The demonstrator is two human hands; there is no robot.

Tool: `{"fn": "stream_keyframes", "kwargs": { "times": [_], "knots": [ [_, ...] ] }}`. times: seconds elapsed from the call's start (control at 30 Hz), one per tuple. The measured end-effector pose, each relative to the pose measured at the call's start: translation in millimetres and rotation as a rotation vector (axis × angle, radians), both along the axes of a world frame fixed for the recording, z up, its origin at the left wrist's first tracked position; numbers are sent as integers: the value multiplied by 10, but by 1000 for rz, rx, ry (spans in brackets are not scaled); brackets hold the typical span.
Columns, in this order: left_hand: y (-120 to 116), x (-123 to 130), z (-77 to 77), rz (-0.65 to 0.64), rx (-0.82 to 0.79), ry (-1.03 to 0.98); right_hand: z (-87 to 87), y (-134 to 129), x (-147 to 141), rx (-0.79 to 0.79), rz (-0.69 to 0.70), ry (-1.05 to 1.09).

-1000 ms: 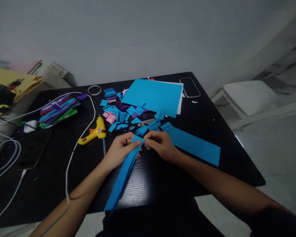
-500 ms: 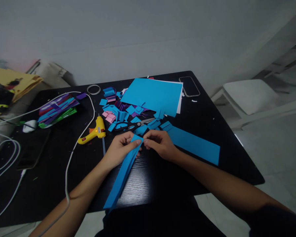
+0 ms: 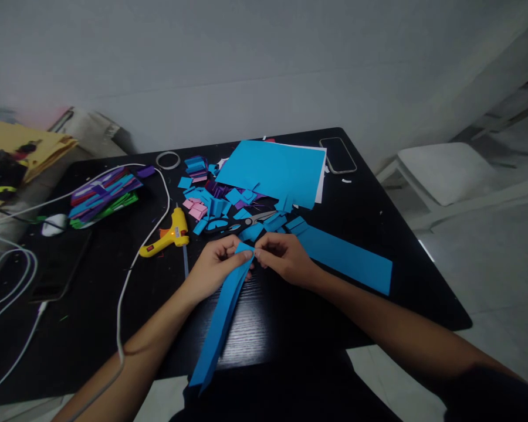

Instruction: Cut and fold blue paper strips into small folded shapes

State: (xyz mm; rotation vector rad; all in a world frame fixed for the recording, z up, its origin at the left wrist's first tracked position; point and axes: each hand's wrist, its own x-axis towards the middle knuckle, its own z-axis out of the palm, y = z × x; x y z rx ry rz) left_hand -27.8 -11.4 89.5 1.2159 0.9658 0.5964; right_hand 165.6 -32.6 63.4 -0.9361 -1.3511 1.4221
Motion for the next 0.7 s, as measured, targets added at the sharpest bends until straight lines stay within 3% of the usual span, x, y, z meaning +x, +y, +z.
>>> {"fn": "stream_keyframes", "kwargs": {
  "times": [0.4,0.7],
  "knots": [
    [-10,0,-28,99,193,56,-6,1,-18,-5,-17,-91],
    [-13,15,-35,-24,-100,-43,-23,33,-7,-49,-82,-52]
  ]
}}
